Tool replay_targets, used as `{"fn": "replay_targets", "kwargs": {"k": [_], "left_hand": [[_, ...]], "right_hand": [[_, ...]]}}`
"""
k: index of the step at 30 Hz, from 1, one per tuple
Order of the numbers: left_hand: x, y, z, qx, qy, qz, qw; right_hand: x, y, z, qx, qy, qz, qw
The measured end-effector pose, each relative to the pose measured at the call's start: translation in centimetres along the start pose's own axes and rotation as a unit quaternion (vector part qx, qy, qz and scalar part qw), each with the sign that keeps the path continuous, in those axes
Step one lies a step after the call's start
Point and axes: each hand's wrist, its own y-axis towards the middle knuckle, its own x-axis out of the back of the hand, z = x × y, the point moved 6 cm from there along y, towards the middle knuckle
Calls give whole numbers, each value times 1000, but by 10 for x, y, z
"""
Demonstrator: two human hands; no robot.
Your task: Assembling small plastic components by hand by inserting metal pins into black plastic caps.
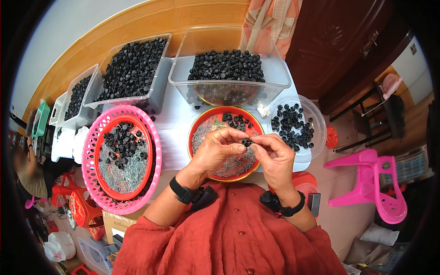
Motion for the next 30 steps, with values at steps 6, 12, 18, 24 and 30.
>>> {"fn": "replay_targets", "kwargs": {"k": [6, 12, 18, 24, 30], "left_hand": [[-5, -6, -15, -59, 139, -24, 988], [-5, -9, -12, -71, 146, -43, 986], [-5, -7, -10, -57, 154, -46, 985], [-5, -5, -5, -52, 149, -64, 985], [-9, 3, -12, -117, 203, -57, 970]], "right_hand": [[-1, 0, -12, -78, 90, 11, 993], [-1, -2, -25, -129, 147, 16, 981], [-3, 0, -30, -176, 190, 22, 965], [-5, 1, -40, -250, 257, 42, 932], [-3, 7, -39, -255, 277, 47, 925]]}}
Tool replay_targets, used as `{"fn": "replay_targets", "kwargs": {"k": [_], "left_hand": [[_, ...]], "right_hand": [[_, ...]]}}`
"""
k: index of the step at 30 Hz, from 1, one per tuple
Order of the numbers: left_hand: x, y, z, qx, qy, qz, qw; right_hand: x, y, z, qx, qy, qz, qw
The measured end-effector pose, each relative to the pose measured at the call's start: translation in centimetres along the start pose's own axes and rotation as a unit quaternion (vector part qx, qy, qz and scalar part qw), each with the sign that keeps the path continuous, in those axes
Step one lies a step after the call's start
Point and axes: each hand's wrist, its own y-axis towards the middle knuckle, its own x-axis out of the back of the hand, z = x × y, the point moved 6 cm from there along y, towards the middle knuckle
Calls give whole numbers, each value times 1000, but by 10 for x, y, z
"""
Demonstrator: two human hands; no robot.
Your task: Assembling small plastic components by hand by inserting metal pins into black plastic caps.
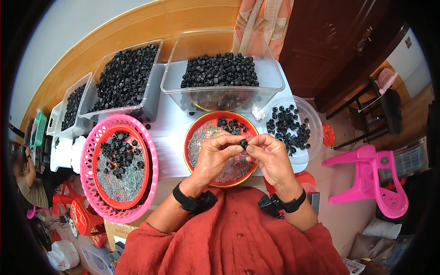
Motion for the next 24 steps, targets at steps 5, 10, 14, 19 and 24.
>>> {"fn": "replay_targets", "kwargs": {"k": [5, 10, 14, 19, 24], "left_hand": [[-3, 2, -9, -54, 122, 13, 991], [-5, 5, -11, -99, 165, 30, 981], [-5, 8, -19, -188, 213, 59, 957], [-10, 2, -17, -152, 206, 37, 966], [-10, -3, -22, -175, 285, 49, 941]], "right_hand": [[4, 2, 3, 0, -35, 17, 999], [5, 1, 6, 3, -47, 33, 998], [3, 1, 5, 2, -81, 53, 995], [5, 0, 6, 22, -87, 33, 995], [1, -2, 9, 28, -116, 21, 993]]}}
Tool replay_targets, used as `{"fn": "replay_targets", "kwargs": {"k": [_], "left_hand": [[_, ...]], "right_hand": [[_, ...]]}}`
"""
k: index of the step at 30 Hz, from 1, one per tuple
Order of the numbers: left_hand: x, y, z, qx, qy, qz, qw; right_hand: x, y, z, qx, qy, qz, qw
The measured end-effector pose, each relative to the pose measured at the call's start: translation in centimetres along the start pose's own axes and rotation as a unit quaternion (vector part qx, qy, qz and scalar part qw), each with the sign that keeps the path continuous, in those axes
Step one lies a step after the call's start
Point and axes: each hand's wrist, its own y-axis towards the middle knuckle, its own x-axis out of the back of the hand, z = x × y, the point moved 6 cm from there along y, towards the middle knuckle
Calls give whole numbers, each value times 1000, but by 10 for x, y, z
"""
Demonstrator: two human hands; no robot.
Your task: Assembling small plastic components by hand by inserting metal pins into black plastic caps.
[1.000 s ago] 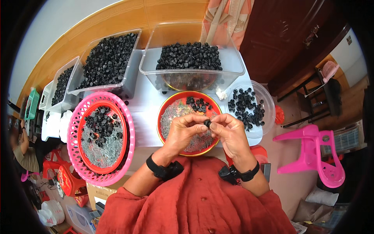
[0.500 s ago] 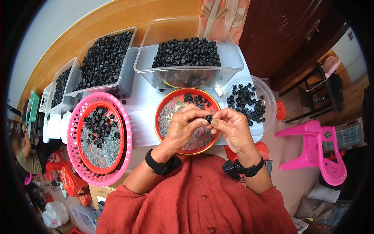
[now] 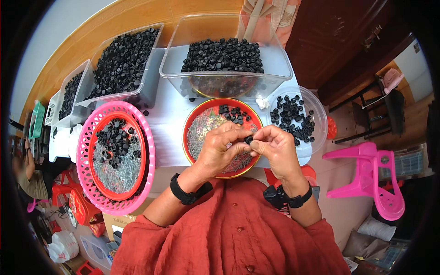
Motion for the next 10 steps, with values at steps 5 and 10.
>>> {"fn": "replay_targets", "kwargs": {"k": [5, 10], "left_hand": [[2, 0, -5, -36, 30, -14, 999], [-2, -1, -1, 1, -24, 0, 1000]], "right_hand": [[-1, -2, 0, 7, -46, -1, 999], [1, -6, -3, 58, -22, -10, 998]]}}
